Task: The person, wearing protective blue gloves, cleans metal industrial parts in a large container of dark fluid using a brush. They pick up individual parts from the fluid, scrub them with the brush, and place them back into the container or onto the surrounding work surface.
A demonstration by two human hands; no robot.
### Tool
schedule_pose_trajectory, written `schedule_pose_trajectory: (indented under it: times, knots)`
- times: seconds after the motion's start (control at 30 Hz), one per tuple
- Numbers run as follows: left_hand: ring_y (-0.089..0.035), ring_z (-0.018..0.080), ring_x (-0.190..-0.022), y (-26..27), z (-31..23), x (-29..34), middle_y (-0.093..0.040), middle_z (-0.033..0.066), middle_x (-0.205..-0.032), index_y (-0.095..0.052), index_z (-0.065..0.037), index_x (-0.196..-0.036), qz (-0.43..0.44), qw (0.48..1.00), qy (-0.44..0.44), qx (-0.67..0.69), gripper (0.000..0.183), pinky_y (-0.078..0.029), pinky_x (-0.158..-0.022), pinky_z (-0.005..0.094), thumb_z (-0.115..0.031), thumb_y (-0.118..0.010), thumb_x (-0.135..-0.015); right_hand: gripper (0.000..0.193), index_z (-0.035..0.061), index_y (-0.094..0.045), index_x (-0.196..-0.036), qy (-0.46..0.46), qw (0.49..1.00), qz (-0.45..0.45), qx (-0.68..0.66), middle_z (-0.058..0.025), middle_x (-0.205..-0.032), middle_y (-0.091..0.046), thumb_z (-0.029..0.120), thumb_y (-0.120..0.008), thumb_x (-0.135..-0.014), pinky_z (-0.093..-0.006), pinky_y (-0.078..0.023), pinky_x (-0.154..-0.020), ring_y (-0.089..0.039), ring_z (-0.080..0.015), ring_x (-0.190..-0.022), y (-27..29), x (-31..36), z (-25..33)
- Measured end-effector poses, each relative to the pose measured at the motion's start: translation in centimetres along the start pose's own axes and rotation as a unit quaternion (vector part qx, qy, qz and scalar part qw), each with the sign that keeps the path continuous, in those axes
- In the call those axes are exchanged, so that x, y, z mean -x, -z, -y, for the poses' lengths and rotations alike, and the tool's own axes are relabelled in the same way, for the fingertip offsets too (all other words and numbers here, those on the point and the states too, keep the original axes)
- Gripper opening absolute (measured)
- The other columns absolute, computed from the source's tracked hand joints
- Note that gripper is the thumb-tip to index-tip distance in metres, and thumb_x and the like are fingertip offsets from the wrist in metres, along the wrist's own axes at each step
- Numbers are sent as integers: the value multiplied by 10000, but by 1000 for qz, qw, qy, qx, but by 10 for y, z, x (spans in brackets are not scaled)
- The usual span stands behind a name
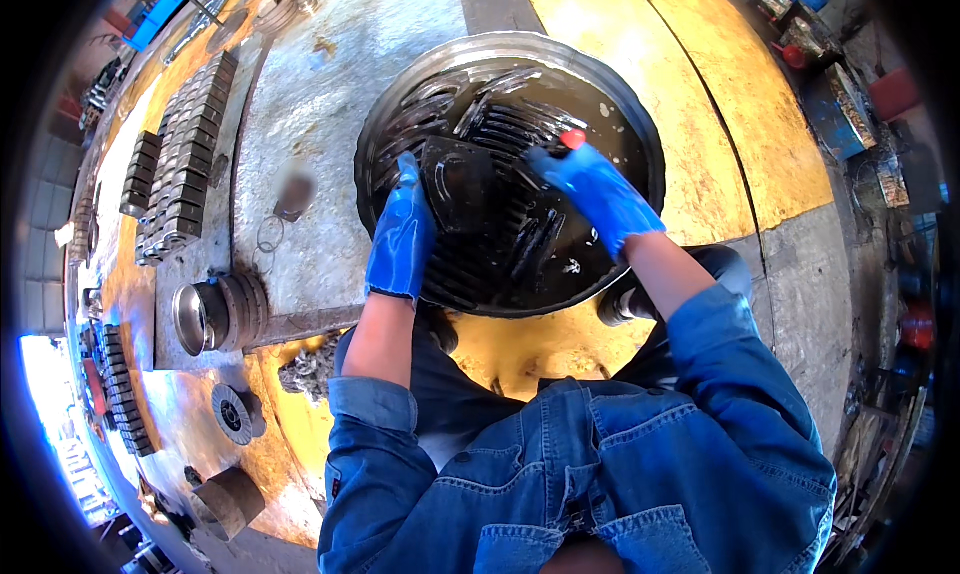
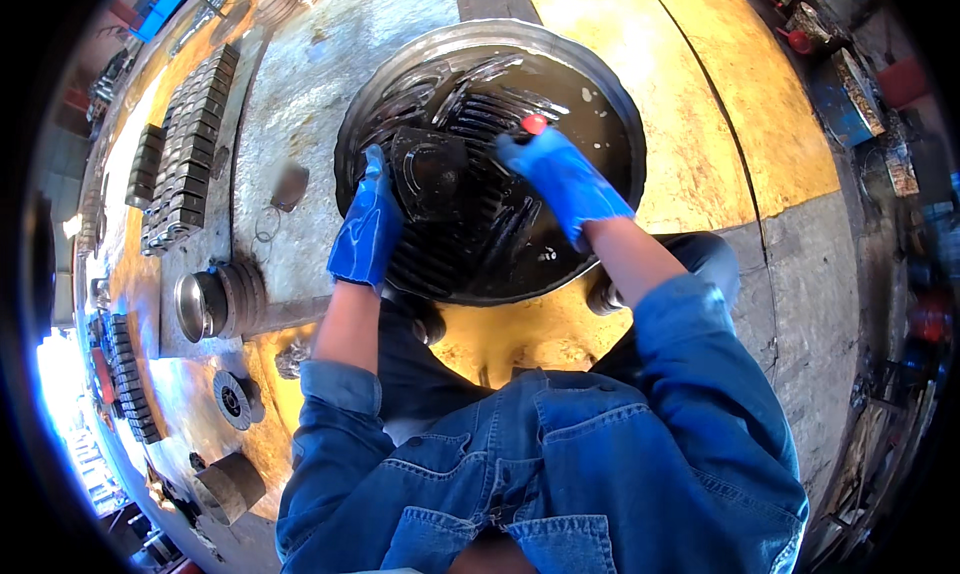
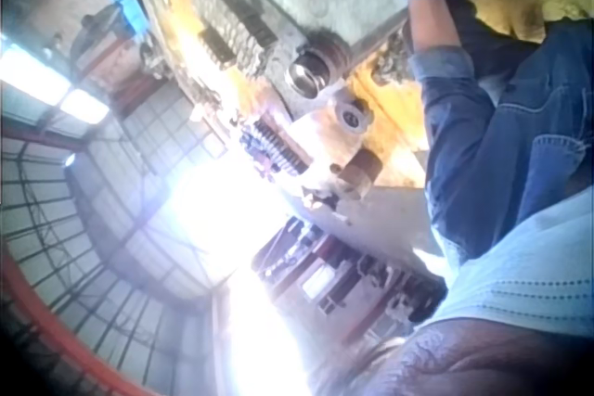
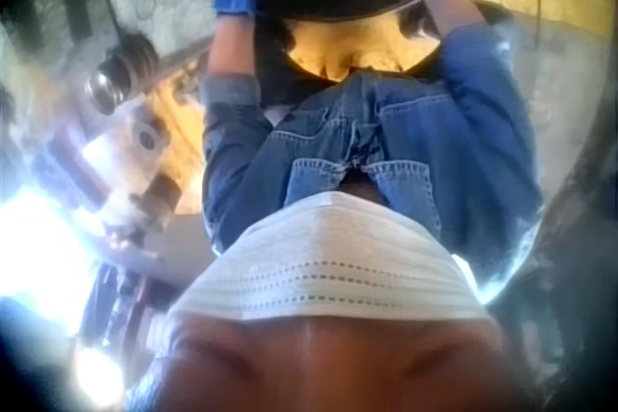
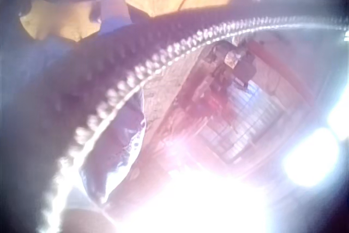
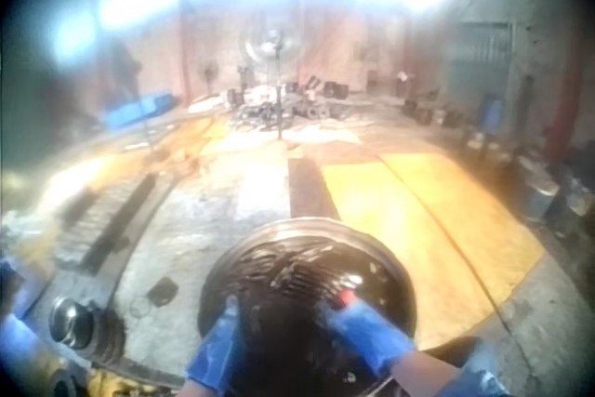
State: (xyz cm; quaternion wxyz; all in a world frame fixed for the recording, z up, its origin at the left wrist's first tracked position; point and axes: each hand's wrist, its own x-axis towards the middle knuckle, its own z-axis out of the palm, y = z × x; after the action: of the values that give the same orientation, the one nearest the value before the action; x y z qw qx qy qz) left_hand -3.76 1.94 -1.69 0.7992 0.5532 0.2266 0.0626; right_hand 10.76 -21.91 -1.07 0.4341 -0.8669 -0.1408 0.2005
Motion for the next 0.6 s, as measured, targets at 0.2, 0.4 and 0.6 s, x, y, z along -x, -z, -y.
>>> schedule_pose_trajectory:
  times: [0.2,0.4,0.6]
  knots:
    - [-636,209,-1182,-18,-9,9,-699,100,-1327,-579,30,-1440,-35,995,-9,-88,664,-456,-1085,312,-513,-346,-1137,323,27,-733,-1070,-111,990,-65,-61,-75,-860,-739,322,-684,-947,-343,-537,-728,-677,-161,-776,39,51,-71]
    - [-633,215,-1189,-12,-2,0,-692,104,-1338,-568,30,-1446,7,997,54,47,638,-456,-1085,317,-488,-352,-1142,346,52,-730,-1124,-105,992,-33,-59,-56,-894,-746,358,-705,-963,-304,-525,-719,-679,-144,-777,35,51,-48]
    - [-632,234,-1196,-7,-7,11,-673,129,-1363,-529,29,-1467,28,983,-77,-166,545,-460,-1084,334,-383,-353,-1158,282,54,-716,-1220,86,969,13,-232,-112,-1056,-765,228,-641,-1011,-335,-551,-840,-720,-189,-929,-9,29,60]
